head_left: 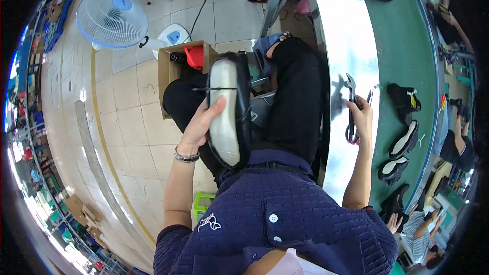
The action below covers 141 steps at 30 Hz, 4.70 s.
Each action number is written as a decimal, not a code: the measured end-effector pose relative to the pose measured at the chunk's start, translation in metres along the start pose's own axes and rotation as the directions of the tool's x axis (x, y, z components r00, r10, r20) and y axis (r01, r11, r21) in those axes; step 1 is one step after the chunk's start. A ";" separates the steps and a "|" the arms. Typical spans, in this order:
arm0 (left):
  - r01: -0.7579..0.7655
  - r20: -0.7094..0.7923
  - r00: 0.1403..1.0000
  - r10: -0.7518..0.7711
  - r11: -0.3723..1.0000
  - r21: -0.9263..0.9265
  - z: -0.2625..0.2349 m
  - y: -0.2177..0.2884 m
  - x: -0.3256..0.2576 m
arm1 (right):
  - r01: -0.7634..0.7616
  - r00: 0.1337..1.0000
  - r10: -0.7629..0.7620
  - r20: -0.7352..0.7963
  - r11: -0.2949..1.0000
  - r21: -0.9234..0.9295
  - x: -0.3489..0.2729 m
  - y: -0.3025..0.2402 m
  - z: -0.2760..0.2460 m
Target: Assembling shoe uppers and soles, applying adhesive, and trimming excess material.
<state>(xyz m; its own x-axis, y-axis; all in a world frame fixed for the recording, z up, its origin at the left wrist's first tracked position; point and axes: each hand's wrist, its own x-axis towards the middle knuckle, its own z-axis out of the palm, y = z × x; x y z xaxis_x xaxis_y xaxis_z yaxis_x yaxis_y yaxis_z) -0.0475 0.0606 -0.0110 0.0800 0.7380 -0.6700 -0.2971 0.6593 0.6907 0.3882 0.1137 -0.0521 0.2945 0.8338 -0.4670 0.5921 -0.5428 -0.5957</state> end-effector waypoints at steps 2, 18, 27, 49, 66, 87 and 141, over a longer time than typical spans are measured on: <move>-0.019 0.031 0.999 0.017 0.999 0.039 0.019 0.015 0.000 | -0.049 0.996 0.024 0.085 0.949 0.312 -0.008 -0.017 0.005; -0.307 0.021 0.952 0.307 0.949 0.069 0.050 0.023 0.022 | -0.026 0.590 -0.346 0.730 0.895 0.446 -0.077 -0.225 0.051; -0.274 0.017 0.962 0.274 0.960 0.064 0.041 0.029 0.020 | 0.023 0.530 -0.355 0.770 0.914 0.405 -0.075 -0.223 0.039; -0.151 0.058 0.988 0.146 0.983 0.101 0.031 0.010 0.042 | 0.006 0.565 -0.356 0.744 0.904 0.427 -0.066 -0.217 0.046; -0.548 -0.158 0.816 0.556 0.831 0.095 0.041 0.036 0.094 | 0.237 0.612 -0.327 0.720 0.944 0.228 -0.056 -0.225 0.089; -0.519 -0.257 0.776 0.576 0.814 0.259 0.040 0.038 0.089 | 0.688 0.591 -0.222 0.776 0.641 -0.340 -0.054 -0.275 0.059; -0.421 0.093 0.905 0.414 0.905 0.068 0.013 0.049 0.071 | 0.224 0.936 -0.304 -0.178 0.904 -0.364 0.037 -0.062 0.057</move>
<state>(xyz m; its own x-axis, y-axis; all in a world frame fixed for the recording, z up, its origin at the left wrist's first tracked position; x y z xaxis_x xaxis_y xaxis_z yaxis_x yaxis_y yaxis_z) -0.0444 0.1472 -0.0218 0.0375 0.9547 -0.2952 -0.2376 0.2955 0.9253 0.3201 0.1721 -0.0697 0.2293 0.9633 -0.1398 0.8741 -0.2670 -0.4057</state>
